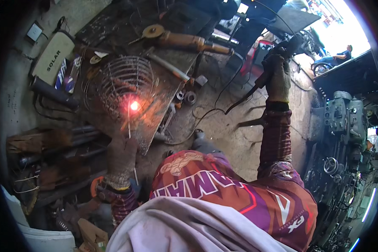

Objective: The person constructs a metal spherical cage by welding metal rods together, using a hammer to shape the structure, and then grinding the joints with an angle grinder.

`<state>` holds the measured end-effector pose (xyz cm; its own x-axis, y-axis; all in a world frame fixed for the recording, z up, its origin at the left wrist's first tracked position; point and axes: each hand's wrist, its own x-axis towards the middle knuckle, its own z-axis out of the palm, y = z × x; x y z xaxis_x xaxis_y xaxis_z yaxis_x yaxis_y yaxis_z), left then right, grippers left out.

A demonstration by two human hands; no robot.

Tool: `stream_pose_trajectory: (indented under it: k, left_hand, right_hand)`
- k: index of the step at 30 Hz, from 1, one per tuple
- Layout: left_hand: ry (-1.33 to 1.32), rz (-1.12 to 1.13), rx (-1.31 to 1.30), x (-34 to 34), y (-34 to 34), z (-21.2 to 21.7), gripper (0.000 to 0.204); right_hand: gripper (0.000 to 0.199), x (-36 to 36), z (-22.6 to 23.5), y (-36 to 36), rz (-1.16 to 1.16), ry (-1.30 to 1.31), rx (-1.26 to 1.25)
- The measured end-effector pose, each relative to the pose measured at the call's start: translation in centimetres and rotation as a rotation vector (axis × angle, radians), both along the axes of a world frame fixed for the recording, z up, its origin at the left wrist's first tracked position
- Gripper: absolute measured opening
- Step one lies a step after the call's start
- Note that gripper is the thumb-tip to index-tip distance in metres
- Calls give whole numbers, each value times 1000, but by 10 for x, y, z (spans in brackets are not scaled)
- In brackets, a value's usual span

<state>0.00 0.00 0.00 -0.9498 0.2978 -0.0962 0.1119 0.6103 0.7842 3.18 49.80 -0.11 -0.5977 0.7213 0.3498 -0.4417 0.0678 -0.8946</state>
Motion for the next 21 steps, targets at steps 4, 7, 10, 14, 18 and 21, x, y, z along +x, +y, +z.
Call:
stream_pose_trajectory:
  k: [4, 7, 10, 14, 18, 21]
  left_hand:
    - [-297, 162, 122, 31, 19, 13, 33]
    - [-272, 206, 142, 33, 32, 16, 34]
    - [-291, 250, 161, 35, 40, 22, 33]
    - [-282, 310, 83, 38, 36, 12, 30]
    - [-381, 395, 68, 38, 45, 23, 29]
    - [-405, 444, 9, 35, 56, 27, 29]
  right_hand:
    - [37, -8, 17, 71, 71, 23, -80]
    - [37, -40, 24, 140, 61, 2, -86]
    - [42, -89, 24, 184, 142, -27, 294]
    - [41, -152, 14, 225, 144, -48, 380]
    - [42, -202, 6, 229, 351, -13, -29]
    - [42, -235, -12, 244, 346, -41, -145]
